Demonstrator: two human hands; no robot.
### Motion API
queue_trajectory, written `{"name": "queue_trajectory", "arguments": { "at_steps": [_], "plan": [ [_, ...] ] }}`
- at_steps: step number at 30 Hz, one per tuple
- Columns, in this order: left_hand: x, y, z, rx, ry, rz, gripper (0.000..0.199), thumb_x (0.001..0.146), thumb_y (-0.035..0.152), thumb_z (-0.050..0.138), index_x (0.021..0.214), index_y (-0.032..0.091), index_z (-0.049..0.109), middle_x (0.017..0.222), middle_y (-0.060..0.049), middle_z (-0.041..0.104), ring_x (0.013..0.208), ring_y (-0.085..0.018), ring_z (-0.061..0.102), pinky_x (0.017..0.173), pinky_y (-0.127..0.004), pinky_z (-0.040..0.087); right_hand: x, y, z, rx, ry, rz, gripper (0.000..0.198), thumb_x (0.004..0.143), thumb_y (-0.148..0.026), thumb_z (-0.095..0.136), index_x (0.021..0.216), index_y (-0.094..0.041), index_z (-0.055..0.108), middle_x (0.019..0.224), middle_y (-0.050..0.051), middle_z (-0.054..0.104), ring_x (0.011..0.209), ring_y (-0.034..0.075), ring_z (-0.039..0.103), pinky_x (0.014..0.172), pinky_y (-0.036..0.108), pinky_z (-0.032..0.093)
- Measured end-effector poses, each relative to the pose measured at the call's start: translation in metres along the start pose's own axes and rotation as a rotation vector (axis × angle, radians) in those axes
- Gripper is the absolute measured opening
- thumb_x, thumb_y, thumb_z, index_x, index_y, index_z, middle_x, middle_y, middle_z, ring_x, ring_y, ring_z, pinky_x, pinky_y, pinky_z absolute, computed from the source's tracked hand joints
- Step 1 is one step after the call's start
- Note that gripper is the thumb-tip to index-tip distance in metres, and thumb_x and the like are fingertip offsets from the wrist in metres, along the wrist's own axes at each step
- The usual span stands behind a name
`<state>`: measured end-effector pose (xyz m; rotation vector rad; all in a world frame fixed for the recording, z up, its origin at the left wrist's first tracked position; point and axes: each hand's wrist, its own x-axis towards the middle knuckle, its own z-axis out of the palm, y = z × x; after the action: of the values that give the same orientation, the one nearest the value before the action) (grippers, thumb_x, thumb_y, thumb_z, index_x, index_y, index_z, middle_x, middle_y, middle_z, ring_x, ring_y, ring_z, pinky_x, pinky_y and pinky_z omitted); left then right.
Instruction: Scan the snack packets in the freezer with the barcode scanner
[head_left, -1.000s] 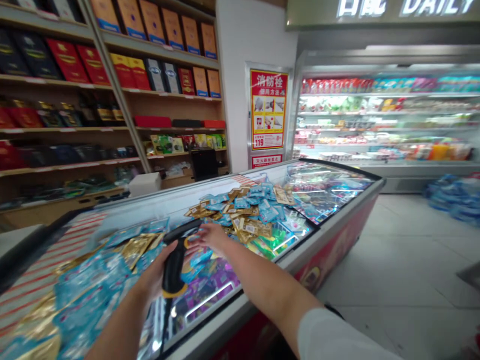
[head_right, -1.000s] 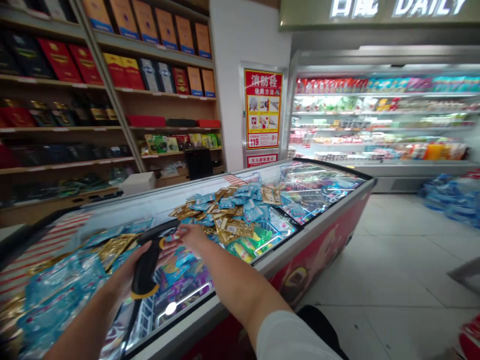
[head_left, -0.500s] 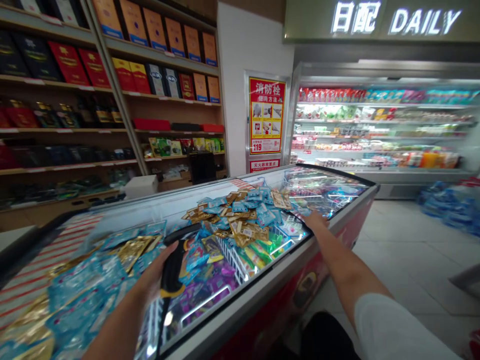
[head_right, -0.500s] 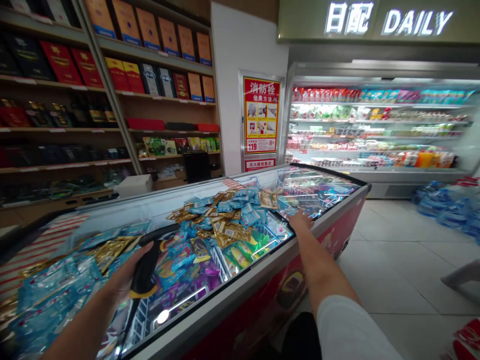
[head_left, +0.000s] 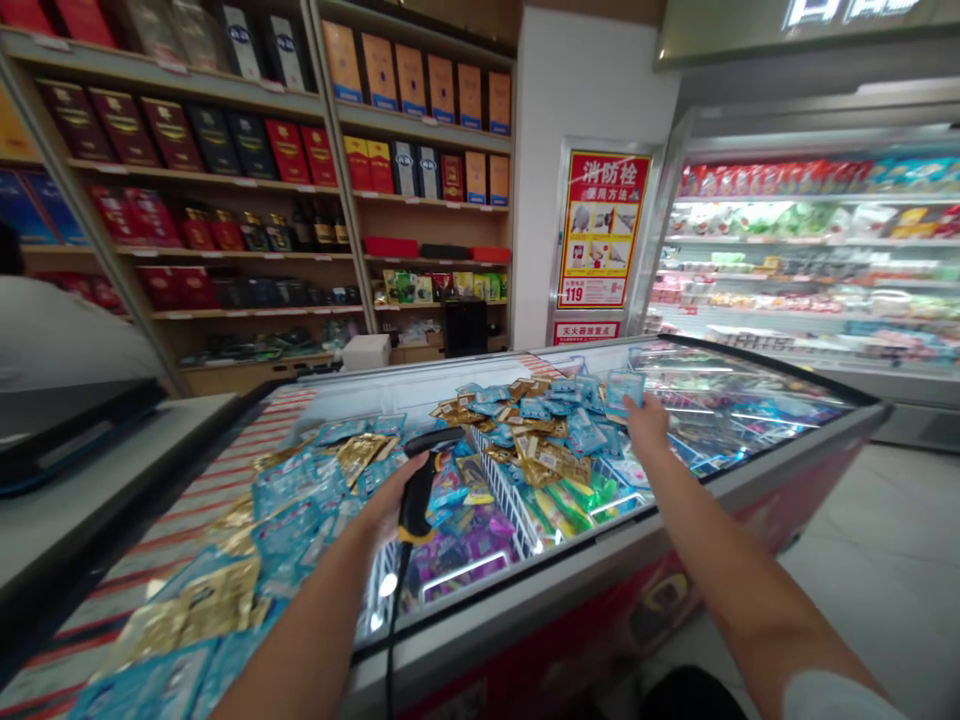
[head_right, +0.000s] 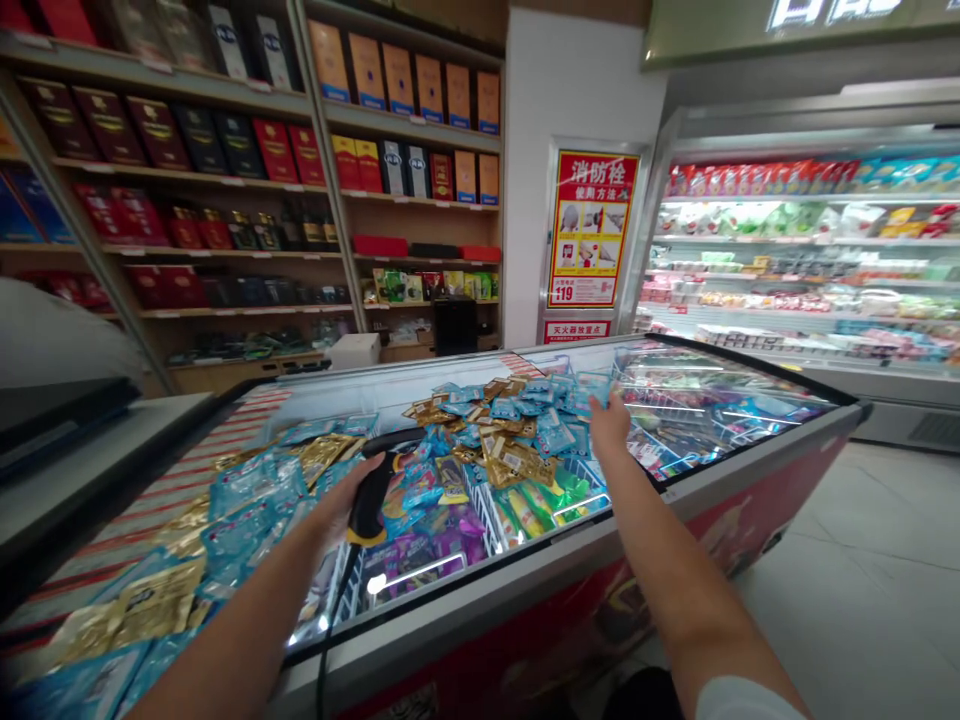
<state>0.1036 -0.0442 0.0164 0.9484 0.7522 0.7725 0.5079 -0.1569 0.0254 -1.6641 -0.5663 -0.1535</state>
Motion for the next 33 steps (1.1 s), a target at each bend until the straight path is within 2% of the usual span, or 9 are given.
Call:
{"name": "queue_trajectory", "arguments": {
  "at_steps": [3, 6, 9, 11, 14, 17, 23, 28, 33],
  "plan": [
    [-0.003, 0.001, 0.002, -0.012, -0.023, 0.011, 0.029, 0.08, 0.035, 0.061, 0.098, 0.013, 0.067, 0.102, -0.011, 0.07, 0.095, -0.019, 0.066, 0.084, -0.022, 0.051, -0.057, -0.055, 0.059, 0.321, -0.322, 0.085, 0.037, 0.073, -0.035, 0.059, 0.104, -0.014, 0.059, 0.089, 0.008, 0.065, 0.064, 0.017, 0.062, 0.05, 0.026, 0.048],
    [-0.006, 0.001, 0.004, -0.006, -0.011, 0.023, 0.028, 0.08, 0.038, 0.06, 0.091, 0.013, 0.066, 0.091, -0.012, 0.072, 0.089, -0.021, 0.068, 0.084, -0.028, 0.053, -0.12, -0.085, 0.116, 0.307, -0.602, 0.175, 0.032, 0.075, -0.033, 0.058, 0.101, -0.015, 0.06, 0.073, 0.004, 0.063, 0.048, 0.015, 0.058, 0.04, 0.024, 0.041],
    [-0.007, 0.002, 0.004, -0.002, 0.071, 0.043, 0.026, 0.079, 0.039, 0.06, 0.083, 0.014, 0.064, 0.075, -0.009, 0.07, 0.076, -0.021, 0.069, 0.076, -0.032, 0.056, -0.168, -0.088, 0.157, 0.199, -0.705, 0.162, 0.025, 0.078, -0.03, 0.057, 0.099, -0.016, 0.06, 0.073, 0.004, 0.062, 0.046, 0.015, 0.056, 0.043, 0.024, 0.04],
    [-0.006, 0.002, 0.004, -0.014, 0.121, 0.054, 0.026, 0.078, 0.04, 0.06, 0.079, 0.014, 0.063, 0.069, -0.007, 0.068, 0.067, -0.019, 0.068, 0.068, -0.031, 0.056, -0.184, -0.08, 0.172, 0.137, -0.69, 0.062, 0.019, 0.078, -0.024, 0.057, 0.095, -0.017, 0.062, 0.078, 0.005, 0.063, 0.059, 0.017, 0.06, 0.051, 0.025, 0.043],
    [-0.004, 0.003, 0.002, -0.036, 0.158, 0.069, 0.026, 0.078, 0.041, 0.059, 0.074, 0.015, 0.06, 0.063, -0.003, 0.063, 0.056, -0.015, 0.063, 0.055, -0.026, 0.053, -0.189, -0.069, 0.179, 0.095, -0.678, -0.061, 0.016, 0.079, -0.02, 0.055, 0.093, -0.018, 0.062, 0.084, 0.006, 0.064, 0.078, 0.02, 0.061, 0.063, 0.026, 0.045],
    [-0.001, 0.003, 0.001, -0.037, 0.139, 0.063, 0.028, 0.078, 0.042, 0.058, 0.07, 0.015, 0.058, 0.058, -0.001, 0.059, 0.048, -0.011, 0.057, 0.046, -0.021, 0.047, -0.185, -0.066, 0.177, 0.116, -0.695, -0.055, 0.012, 0.078, -0.019, 0.056, 0.088, -0.018, 0.062, 0.079, 0.006, 0.063, 0.079, 0.021, 0.061, 0.065, 0.027, 0.044],
    [-0.001, 0.002, 0.003, 0.071, 0.168, 0.02, 0.031, 0.077, 0.044, 0.059, 0.069, 0.014, 0.061, 0.061, -0.005, 0.062, 0.054, -0.013, 0.061, 0.053, -0.023, 0.05, -0.184, -0.067, 0.176, 0.11, -0.732, -0.028, 0.015, 0.079, -0.021, 0.056, 0.092, -0.018, 0.062, 0.076, 0.005, 0.063, 0.072, 0.02, 0.062, 0.062, 0.027, 0.043],
    [-0.002, 0.002, 0.004, 0.038, 0.184, 0.052, 0.027, 0.076, 0.042, 0.061, 0.073, 0.015, 0.061, 0.065, -0.003, 0.064, 0.056, -0.013, 0.062, 0.06, -0.027, 0.054, -0.186, -0.066, 0.176, 0.164, -0.74, 0.04, 0.025, 0.078, -0.024, 0.058, 0.102, -0.018, 0.061, 0.081, 0.006, 0.064, 0.057, 0.017, 0.06, 0.054, 0.026, 0.042],
    [-0.002, 0.001, 0.003, 0.077, 0.153, 0.06, 0.028, 0.077, 0.043, 0.06, 0.077, 0.015, 0.063, 0.07, -0.005, 0.066, 0.058, -0.014, 0.063, 0.058, -0.026, 0.053, -0.186, -0.065, 0.178, 0.187, -0.743, 0.047, 0.024, 0.074, -0.02, 0.061, 0.098, -0.017, 0.063, 0.075, 0.005, 0.062, 0.045, 0.014, 0.054, 0.05, 0.027, 0.041]
  ]
}}
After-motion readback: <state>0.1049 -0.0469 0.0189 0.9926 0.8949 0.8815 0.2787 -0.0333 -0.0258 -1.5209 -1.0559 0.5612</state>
